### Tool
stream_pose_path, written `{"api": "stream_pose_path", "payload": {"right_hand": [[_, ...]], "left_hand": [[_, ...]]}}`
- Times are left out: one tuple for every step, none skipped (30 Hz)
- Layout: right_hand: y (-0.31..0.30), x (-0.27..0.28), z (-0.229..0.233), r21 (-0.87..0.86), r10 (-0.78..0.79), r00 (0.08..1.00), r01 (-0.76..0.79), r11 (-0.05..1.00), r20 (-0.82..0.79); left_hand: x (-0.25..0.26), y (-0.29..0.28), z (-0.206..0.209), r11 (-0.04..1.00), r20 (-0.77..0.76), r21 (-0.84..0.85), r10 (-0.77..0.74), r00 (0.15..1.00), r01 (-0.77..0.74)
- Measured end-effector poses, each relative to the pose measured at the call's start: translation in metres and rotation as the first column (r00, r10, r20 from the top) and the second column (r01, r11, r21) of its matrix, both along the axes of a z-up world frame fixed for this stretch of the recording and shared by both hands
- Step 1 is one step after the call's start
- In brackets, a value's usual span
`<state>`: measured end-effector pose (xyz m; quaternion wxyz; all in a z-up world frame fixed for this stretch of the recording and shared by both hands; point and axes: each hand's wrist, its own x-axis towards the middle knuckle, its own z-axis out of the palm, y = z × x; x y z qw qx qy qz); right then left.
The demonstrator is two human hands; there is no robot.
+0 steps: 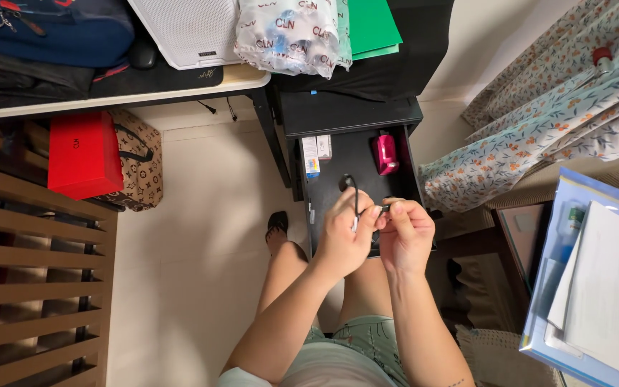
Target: The person organizes office supplies by sorting small items, a stapler, a pink tape dispenser, and a patterned cloth into a black drawer. They also place a plastic bag containing small items into the drawer and close it.
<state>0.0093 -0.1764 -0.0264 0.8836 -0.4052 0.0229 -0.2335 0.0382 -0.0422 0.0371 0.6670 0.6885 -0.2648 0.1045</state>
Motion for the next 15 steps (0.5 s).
{"api": "stream_pose_path", "payload": {"right_hand": [[0.0,0.001,-0.001,-0.003,-0.02,1.0,0.02,1.0,-0.006],[0.002,0.001,-0.003,-0.006,-0.042,0.999,0.042,0.999,-0.013],[0.002,0.001,-0.004,-0.009,-0.064,0.998,0.064,0.998,-0.02],[0.0,0.002,-0.004,0.006,-0.032,0.999,0.032,0.999,-0.013],[-0.002,0.002,-0.004,0.02,0.001,1.0,-0.001,1.0,-0.005],[-0.004,0.002,-0.004,0.034,0.032,0.999,-0.033,0.999,0.002],[-0.004,0.003,-0.006,0.127,0.095,0.992,-0.106,0.986,0.087],[-0.003,0.004,-0.007,0.212,0.148,0.973,-0.184,0.96,0.175],[-0.003,0.004,-0.009,0.287,0.19,0.945,-0.265,0.92,0.266],[-0.004,0.003,-0.009,0.344,0.195,0.949,-0.275,0.898,0.249],[-0.004,0.002,-0.01,0.401,0.201,0.952,-0.282,0.872,0.232],[-0.004,0.002,-0.01,0.457,0.21,0.954,-0.287,0.842,0.214],[-0.005,0.002,-0.01,0.469,0.233,0.939,-0.33,0.819,0.254],[-0.005,0.004,-0.01,0.48,0.252,0.922,-0.371,0.795,0.294],[-0.005,0.005,-0.01,0.488,0.27,0.903,-0.411,0.77,0.334]], "left_hand": [[0.0,-0.001,-0.001,1.0,-0.006,0.021,0.005,1.0,-0.005],[0.0,-0.003,-0.001,1.0,-0.011,0.018,0.011,1.0,-0.011],[0.0,-0.004,-0.001,1.0,-0.017,0.014,0.018,1.0,-0.018],[0.001,-0.006,-0.001,1.0,-0.02,0.01,0.023,1.0,-0.023],[0.002,-0.006,0.0,1.0,-0.022,-0.01,0.0,1.0,0.0],[0.002,-0.004,0.001,0.999,-0.025,-0.031,-0.024,0.999,0.023],[0.003,-0.004,0.002,0.998,-0.026,-0.052,-0.047,0.999,0.046],[0.001,-0.005,0.004,0.998,-0.012,-0.055,-0.041,0.999,0.041],[-0.002,-0.006,0.006,0.998,0.001,-0.059,-0.035,0.999,0.035],[-0.004,-0.007,0.009,0.997,0.017,-0.064,-0.029,0.999,0.03],[-0.004,-0.008,0.012,0.997,0.016,-0.073,-0.032,0.999,0.033],[-0.005,-0.009,0.014,0.996,0.013,-0.081,-0.033,0.999,0.034],[-0.006,-0.009,0.016,0.995,0.01,-0.09,-0.034,0.999,0.034],[-0.007,-0.01,0.018,0.996,0.047,-0.09,-0.026,0.999,0.03],[-0.008,-0.01,0.02,0.996,0.083,-0.09,-0.019,0.996,0.026]]}}
